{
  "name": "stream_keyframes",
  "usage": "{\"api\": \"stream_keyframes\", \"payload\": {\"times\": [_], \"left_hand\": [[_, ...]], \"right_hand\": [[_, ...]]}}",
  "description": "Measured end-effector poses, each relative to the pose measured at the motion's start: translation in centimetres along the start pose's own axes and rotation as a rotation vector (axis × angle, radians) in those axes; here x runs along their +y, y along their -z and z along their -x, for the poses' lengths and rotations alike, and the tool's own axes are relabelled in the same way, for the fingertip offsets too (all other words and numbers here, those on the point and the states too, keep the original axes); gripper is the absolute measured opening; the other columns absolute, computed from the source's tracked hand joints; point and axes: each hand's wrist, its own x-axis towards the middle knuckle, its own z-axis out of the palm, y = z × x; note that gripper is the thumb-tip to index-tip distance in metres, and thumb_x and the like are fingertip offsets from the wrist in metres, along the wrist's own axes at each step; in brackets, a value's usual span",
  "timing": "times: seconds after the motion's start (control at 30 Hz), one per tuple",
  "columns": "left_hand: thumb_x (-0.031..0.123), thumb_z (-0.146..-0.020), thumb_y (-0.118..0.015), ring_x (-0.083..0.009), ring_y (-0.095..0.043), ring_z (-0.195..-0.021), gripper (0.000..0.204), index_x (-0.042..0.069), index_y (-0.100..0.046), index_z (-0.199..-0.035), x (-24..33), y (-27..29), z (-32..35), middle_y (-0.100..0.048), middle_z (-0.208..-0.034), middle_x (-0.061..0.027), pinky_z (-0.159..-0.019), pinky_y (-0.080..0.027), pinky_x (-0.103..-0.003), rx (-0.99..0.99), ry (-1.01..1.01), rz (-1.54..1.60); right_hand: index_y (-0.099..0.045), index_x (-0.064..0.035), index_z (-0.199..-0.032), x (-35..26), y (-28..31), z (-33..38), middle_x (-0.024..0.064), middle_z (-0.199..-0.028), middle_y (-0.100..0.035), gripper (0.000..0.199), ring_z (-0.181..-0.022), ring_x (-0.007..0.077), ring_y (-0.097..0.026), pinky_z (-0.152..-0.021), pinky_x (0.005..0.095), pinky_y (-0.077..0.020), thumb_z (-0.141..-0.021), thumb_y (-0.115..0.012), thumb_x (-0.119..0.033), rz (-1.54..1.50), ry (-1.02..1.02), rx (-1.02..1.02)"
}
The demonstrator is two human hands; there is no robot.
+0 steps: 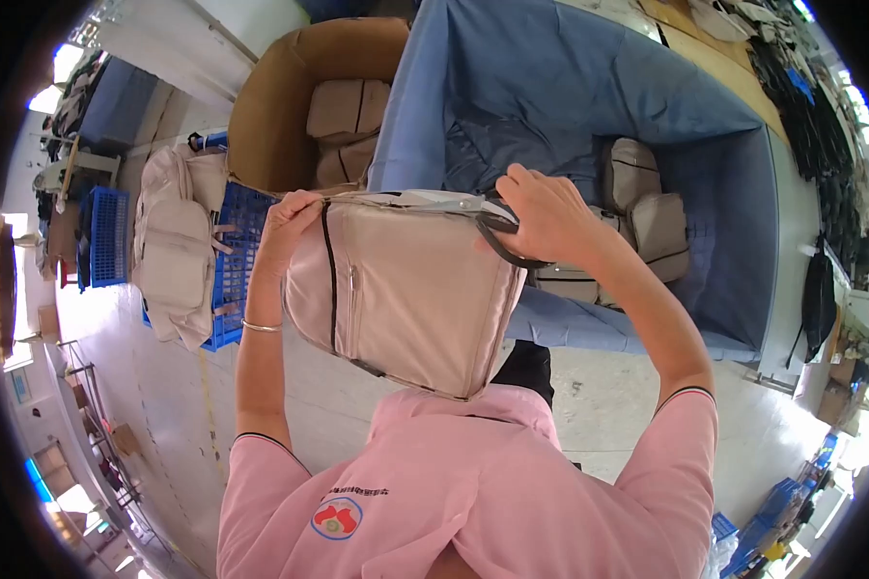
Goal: The recorder is using scissors to trim excess threads or material from backpacks before placing them in a large bin.
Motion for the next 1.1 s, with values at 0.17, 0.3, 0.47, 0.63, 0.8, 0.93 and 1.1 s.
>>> {"api": "stream_keyframes", "payload": {"times": [0.17, 0.3, 0.47, 0.63, 0.8, 0.93, 1.1], "left_hand": [[0.005, -0.087, -0.067, -0.0140, -0.056, -0.087, 0.009, -0.001, -0.071, -0.093, 1.0, -0.3, 0.7, -0.065, -0.089, -0.0025, -0.080, -0.043, -0.026, 0.020, -0.154, -0.019], [0.005, -0.086, -0.068, -0.0138, -0.055, -0.087, 0.009, -0.001, -0.071, -0.093, 1.6, 0.2, 1.3, -0.065, -0.087, -0.0025, -0.081, -0.043, -0.026, 0.043, -0.153, -0.010], [0.005, -0.087, -0.068, -0.0128, -0.054, -0.088, 0.009, -0.001, -0.071, -0.092, 1.7, 0.2, 2.2, -0.065, -0.085, -0.0014, -0.080, -0.043, -0.025, 0.023, -0.134, -0.029], [0.009, -0.089, -0.067, -0.0096, -0.055, -0.084, 0.011, -0.001, -0.071, -0.092, 2.7, 0.5, 4.1, -0.064, -0.084, -0.0010, -0.075, -0.043, -0.022, 0.006, -0.092, -0.026], [0.015, -0.094, -0.063, -0.0061, -0.060, -0.087, 0.016, 0.004, -0.075, -0.096, 2.2, 6.5, 6.0, -0.069, -0.097, 0.0004, -0.077, -0.049, -0.023, -0.208, 0.110, 0.438], [0.022, -0.095, -0.065, -0.0108, -0.062, -0.103, 0.030, 0.004, -0.070, -0.118, -2.0, 5.6, 6.3, -0.070, -0.112, -0.0022, -0.092, -0.049, -0.028, -0.006, 0.215, 0.213], [0.022, -0.098, -0.061, -0.0163, -0.062, -0.106, 0.030, 0.002, -0.068, -0.119, -7.8, 1.0, 10.0, -0.068, -0.115, -0.0055, -0.095, -0.048, -0.031, -0.410, 0.499, 0.444]], "right_hand": [[-0.056, -0.0005, -0.083, -1.8, 0.0, -2.2, 0.0148, -0.086, -0.056, 0.064, -0.073, 0.0356, -0.063, -0.062, 0.0441, -0.0470, -0.072, -0.078, -0.059, 0.084, 0.048, -0.134], [-0.055, -0.0011, -0.082, -3.2, -0.9, -2.8, 0.0146, -0.081, -0.056, 0.060, -0.068, 0.0358, -0.063, -0.060, 0.0433, -0.0470, -0.075, -0.077, -0.057, 0.059, 0.057, -0.160], [-0.057, -0.0010, -0.084, -3.1, -1.5, -2.2, 0.0155, -0.078, -0.060, 0.055, -0.068, 0.0368, -0.064, -0.060, 0.0439, -0.0492, -0.081, -0.071, -0.054, 0.105, 0.075, -0.193], [-0.057, -0.0031, -0.085, -2.5, -2.2, 0.4, 0.0133, -0.080, -0.060, 0.036, -0.069, 0.0360, -0.063, -0.058, 0.0410, -0.0470, -0.079, -0.077, -0.032, -0.126, 0.072, -0.033], [-0.060, -0.0036, -0.098, -5.8, 0.5, 3.9, 0.0100, -0.078, -0.059, 0.030, -0.068, 0.0207, -0.063, -0.059, 0.0348, -0.0466, -0.074, -0.078, -0.009, -0.501, 0.109, -0.240], [-0.057, -0.0021, -0.091, -9.8, 0.9, 6.5, 0.0118, -0.080, -0.062, 0.025, -0.072, 0.0304, -0.062, -0.062, 0.0373, -0.0481, -0.077, -0.074, -0.012, -0.693, 0.164, -0.446], [-0.055, -0.0023, -0.086, -10.2, -0.1, 8.5, 0.0110, -0.076, -0.058, 0.025, -0.068, 0.0325, -0.059, -0.060, 0.0382, -0.0468, -0.078, -0.075, -0.014, -0.594, 0.203, -0.360]]}}
